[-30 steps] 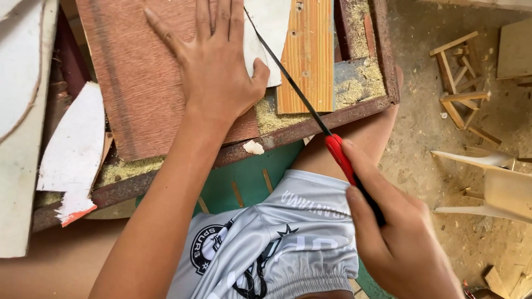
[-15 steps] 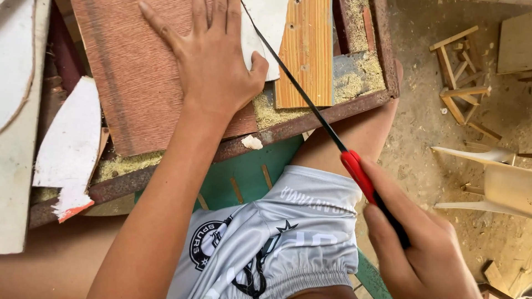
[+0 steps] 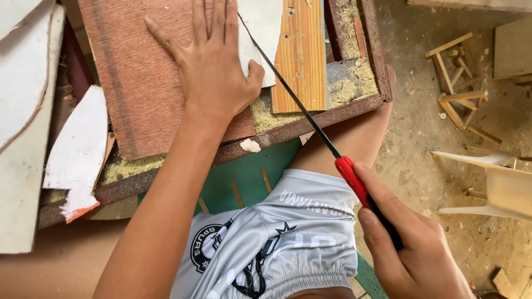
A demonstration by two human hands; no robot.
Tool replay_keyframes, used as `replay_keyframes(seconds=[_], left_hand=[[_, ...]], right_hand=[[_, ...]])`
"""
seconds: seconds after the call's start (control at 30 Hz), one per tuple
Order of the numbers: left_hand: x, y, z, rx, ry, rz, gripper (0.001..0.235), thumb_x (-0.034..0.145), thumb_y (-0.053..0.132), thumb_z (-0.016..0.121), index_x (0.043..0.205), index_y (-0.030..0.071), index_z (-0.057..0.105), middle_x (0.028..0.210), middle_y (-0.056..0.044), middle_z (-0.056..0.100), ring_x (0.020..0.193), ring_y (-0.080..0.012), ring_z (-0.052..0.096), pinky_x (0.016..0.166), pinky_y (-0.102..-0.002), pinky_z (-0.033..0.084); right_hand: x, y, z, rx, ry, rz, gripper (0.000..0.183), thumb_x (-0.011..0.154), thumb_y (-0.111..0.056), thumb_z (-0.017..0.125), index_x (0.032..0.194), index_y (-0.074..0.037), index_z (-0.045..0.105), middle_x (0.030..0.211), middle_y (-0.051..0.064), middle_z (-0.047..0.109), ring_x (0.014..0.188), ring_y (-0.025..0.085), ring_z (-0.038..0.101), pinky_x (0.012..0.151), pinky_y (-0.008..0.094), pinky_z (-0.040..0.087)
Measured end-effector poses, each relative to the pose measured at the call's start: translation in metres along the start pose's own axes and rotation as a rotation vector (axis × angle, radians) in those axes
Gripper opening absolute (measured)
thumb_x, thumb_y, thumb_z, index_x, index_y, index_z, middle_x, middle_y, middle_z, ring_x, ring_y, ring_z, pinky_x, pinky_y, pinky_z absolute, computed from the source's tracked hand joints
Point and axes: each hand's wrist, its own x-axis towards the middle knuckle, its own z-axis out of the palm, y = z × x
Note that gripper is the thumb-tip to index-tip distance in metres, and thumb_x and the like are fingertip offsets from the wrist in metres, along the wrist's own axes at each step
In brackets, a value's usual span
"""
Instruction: Using a hand saw to cut a specific curved shape out of a thin sheet of material on a workbench.
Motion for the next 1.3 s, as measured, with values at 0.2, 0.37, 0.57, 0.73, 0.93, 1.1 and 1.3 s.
replay_keyframes(seconds=[0.2, 0.37, 0.57, 0.73, 0.93, 1.1, 1.3], left_hand=[[0.002, -0.004, 0.004, -0.050, 0.034, 0.016, 0.084, 0.098, 0.048, 0.046, 0.168, 0.009, 0.020, 0.174, -0.010, 0.016, 0.160, -0.0316, 0.011, 0.106, -0.089, -0.007], [-0.001, -0.002, 0.005, -0.017, 0.072, 0.022, 0.084, 0.095, 0.042, 0.053, 0.168, 0.007, 0.030, 0.171, -0.010, 0.017, 0.157, -0.0303, 0.012, 0.104, -0.092, 0.000], [-0.001, -0.007, 0.009, -0.012, 0.072, 0.047, 0.082, 0.099, 0.048, 0.048, 0.167, 0.006, 0.031, 0.172, -0.013, 0.023, 0.157, -0.0335, 0.015, 0.103, -0.092, -0.004], [0.008, -0.009, -0.016, 0.004, -0.136, 0.015, 0.092, 0.094, 0.057, 0.043, 0.167, 0.012, 0.009, 0.173, -0.005, 0.004, 0.159, -0.0276, 0.001, 0.106, -0.089, -0.007], [0.022, -0.008, -0.041, 0.062, -0.486, 0.030, 0.130, 0.075, 0.077, 0.066, 0.165, 0.014, -0.004, 0.173, 0.001, -0.010, 0.158, -0.0235, -0.009, 0.103, -0.091, 0.002], [0.031, -0.004, -0.045, 0.139, -0.443, 0.045, 0.136, 0.069, 0.076, 0.078, 0.164, 0.009, 0.008, 0.172, -0.004, 0.007, 0.155, -0.0278, 0.007, 0.100, -0.091, 0.024], [0.038, 0.009, -0.056, 0.136, -0.600, -0.092, 0.143, 0.066, 0.073, 0.084, 0.164, 0.016, -0.003, 0.174, -0.001, 0.000, 0.157, -0.0225, 0.000, 0.105, -0.088, 0.026]], right_hand=[[0.029, -0.010, 0.005, 0.040, -0.031, 0.017, 0.055, 0.097, -0.017, 0.050, 0.153, -0.012, 0.051, 0.125, -0.002, 0.076, 0.070, 0.008, 0.058, 0.071, 0.023, 0.047], [-0.012, -0.013, -0.009, -0.018, -0.046, 0.168, 0.059, 0.092, -0.020, 0.053, 0.152, -0.022, 0.055, 0.141, -0.005, 0.073, 0.090, 0.003, 0.066, 0.087, 0.021, 0.041], [0.005, 0.002, 0.003, 0.044, -0.010, 0.023, 0.054, 0.097, -0.013, 0.050, 0.150, -0.006, 0.052, 0.147, 0.004, 0.065, 0.120, 0.009, 0.065, 0.100, 0.027, 0.044], [0.021, 0.000, 0.003, 0.047, -0.001, -0.027, 0.054, 0.097, -0.013, 0.051, 0.151, -0.009, 0.053, 0.127, 0.000, 0.075, 0.085, 0.007, 0.065, 0.083, 0.022, 0.046], [0.020, -0.006, -0.002, 0.036, -0.021, 0.010, 0.053, 0.097, -0.013, 0.050, 0.150, -0.011, 0.054, 0.133, 0.000, 0.073, 0.093, 0.008, 0.064, 0.088, 0.024, 0.046], [0.020, -0.003, -0.004, -0.005, -0.039, 0.066, 0.056, 0.097, -0.017, 0.051, 0.153, -0.016, 0.054, 0.113, -0.009, 0.077, 0.063, 0.008, 0.054, 0.072, 0.021, 0.046], [0.016, -0.011, -0.010, 0.021, -0.079, -0.019, 0.054, 0.097, -0.013, 0.047, 0.151, -0.009, 0.052, 0.147, 0.003, 0.066, 0.120, 0.008, 0.065, 0.099, 0.025, 0.040]])
